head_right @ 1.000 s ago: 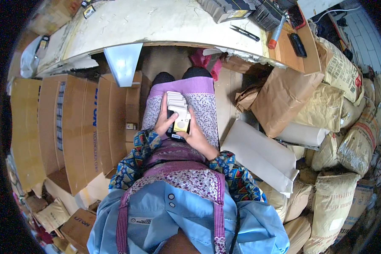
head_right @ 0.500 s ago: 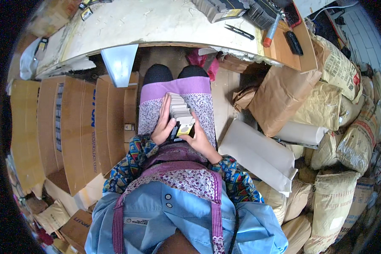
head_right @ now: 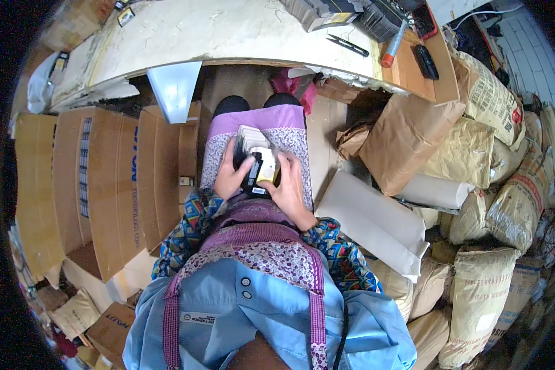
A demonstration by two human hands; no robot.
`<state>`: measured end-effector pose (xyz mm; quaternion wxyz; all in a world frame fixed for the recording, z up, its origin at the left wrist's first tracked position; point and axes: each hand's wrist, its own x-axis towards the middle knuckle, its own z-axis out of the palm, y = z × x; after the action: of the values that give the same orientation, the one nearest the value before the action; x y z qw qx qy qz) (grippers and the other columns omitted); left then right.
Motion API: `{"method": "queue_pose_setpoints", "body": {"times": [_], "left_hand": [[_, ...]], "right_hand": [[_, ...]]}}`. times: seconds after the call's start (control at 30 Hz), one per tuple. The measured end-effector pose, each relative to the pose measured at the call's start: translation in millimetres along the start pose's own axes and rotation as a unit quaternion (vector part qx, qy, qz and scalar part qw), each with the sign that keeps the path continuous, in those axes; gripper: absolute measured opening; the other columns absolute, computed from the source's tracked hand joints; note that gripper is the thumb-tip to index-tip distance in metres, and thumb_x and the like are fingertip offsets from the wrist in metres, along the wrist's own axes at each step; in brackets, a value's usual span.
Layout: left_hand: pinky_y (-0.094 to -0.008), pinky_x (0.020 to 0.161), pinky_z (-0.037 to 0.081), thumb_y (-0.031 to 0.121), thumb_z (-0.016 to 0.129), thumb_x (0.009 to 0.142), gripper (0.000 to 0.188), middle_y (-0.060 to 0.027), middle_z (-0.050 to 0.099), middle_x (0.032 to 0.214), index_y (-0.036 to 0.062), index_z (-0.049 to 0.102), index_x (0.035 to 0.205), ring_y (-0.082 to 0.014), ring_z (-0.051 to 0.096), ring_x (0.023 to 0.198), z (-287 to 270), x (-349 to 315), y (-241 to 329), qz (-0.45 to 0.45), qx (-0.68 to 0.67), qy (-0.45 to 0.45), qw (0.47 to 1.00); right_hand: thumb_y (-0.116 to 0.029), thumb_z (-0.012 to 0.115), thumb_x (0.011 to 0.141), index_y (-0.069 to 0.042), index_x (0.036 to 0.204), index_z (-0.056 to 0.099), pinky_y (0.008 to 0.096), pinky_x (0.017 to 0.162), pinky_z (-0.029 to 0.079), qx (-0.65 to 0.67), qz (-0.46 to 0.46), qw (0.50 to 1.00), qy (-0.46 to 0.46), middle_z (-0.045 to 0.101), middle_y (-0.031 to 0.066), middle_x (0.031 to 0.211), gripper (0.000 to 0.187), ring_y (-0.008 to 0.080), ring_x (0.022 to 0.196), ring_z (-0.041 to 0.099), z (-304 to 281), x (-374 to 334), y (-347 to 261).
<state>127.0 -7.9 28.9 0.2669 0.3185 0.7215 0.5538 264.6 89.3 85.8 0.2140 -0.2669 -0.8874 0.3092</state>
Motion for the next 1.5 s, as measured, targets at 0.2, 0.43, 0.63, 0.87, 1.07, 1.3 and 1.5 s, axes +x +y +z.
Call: {"method": "queue_pose_setpoints", "body": {"times": [0.2, 0.43, 0.63, 0.87, 1.07, 1.3, 1.5], "left_hand": [[-0.0346, 0.110, 0.017, 0.037, 0.060, 0.084, 0.088, -0.0291, 0.007, 0.146, -0.0055, 0.009, 0.141, -0.0369, 0.012, 0.137, -4.7, -0.4, -28.5, -0.022, 0.035, -0.119, 0.992], [-0.0332, 0.109, 0.019, 0.034, 0.069, 0.078, 0.093, -0.0230, 0.009, 0.148, -0.0010, 0.011, 0.143, -0.0316, 0.015, 0.137, -10.8, 9.8, -26.0, 0.011, 0.017, -0.119, 0.993], [-0.0375, 0.103, 0.030, 0.026, 0.077, 0.067, 0.076, -0.0214, 0.042, 0.131, -0.0025, 0.042, 0.129, -0.0359, 0.040, 0.122, -11.5, 2.1, 9.7, 0.041, 0.072, 0.021, 0.996], [-0.0410, 0.088, 0.038, 0.030, 0.080, 0.058, 0.075, -0.0143, 0.051, 0.111, 0.0002, 0.049, 0.120, -0.0303, 0.049, 0.100, -3.3, 5.1, 63.2, 0.232, 0.221, -0.009, 0.947], [-0.0402, 0.089, 0.043, 0.020, 0.076, 0.061, 0.071, -0.0204, 0.050, 0.110, -0.0037, 0.045, 0.121, -0.0348, 0.051, 0.103, -12.8, 6.8, 40.4, 0.052, 0.097, 0.071, 0.991], [-0.0292, 0.082, 0.045, 0.020, 0.069, 0.077, 0.044, -0.0121, 0.062, 0.097, -0.0055, 0.054, 0.110, -0.0194, 0.059, 0.089, -11.1, 15.3, 7.4, -0.153, -0.122, 0.011, 0.981], [-0.0281, 0.085, 0.044, 0.015, 0.069, 0.079, 0.048, -0.0110, 0.060, 0.106, -0.0053, 0.049, 0.118, -0.0153, 0.056, 0.095, -19.5, 40.0, -14.9, -0.083, -0.200, -0.063, 0.974]], "right_hand": [[-0.009, 0.080, 0.056, -0.007, 0.121, 0.046, 0.0411, 0.091, 0.037, -0.020, -0.002, 0.999, -0.039, 0.043, 0.0152, 0.112, 0.073, 0.0343, 0.106, 0.045, -3.9, 3.7, 1.0], [-0.016, 0.077, 0.061, -0.007, 0.111, 0.054, 0.0391, 0.081, 0.035, -0.068, 0.026, 0.995, -0.069, 0.048, 0.0134, 0.105, 0.056, 0.0306, 0.097, 0.049, 1.9, 16.4, 4.5], [-0.019, 0.077, 0.060, -0.005, 0.079, 0.066, 0.0330, 0.086, 0.033, -0.138, -0.034, 0.989, 0.031, 0.055, 0.0128, 0.105, 0.026, 0.0282, 0.096, 0.051, -9.5, 29.7, -2.0], [-0.008, 0.074, 0.069, -0.003, 0.075, 0.065, 0.0314, 0.087, 0.039, 0.185, 0.113, 0.976, -0.033, 0.053, 0.0112, 0.111, 0.013, 0.0231, 0.101, 0.051, 1.9, 30.8, 18.6], [-0.014, 0.068, 0.079, -0.002, 0.126, 0.047, 0.0341, 0.091, 0.041, 0.358, 0.196, 0.912, 0.033, 0.052, 0.0156, 0.112, 0.052, 0.0267, 0.100, 0.053, -0.6, 21.1, 18.9], [-0.014, 0.071, 0.074, 0.001, 0.121, 0.048, 0.0346, 0.088, 0.042, 0.107, 0.139, 0.982, -0.069, 0.049, 0.0196, 0.113, 0.054, 0.0320, 0.102, 0.052, 2.3, 18.4, 26.2], [-0.007, 0.072, 0.069, -0.011, 0.119, 0.051, 0.0380, 0.077, 0.046, 0.045, -0.019, 0.996, -0.072, 0.041, 0.0148, 0.115, 0.054, 0.0346, 0.093, 0.052, 11.9, 29.8, -1.8]]}}
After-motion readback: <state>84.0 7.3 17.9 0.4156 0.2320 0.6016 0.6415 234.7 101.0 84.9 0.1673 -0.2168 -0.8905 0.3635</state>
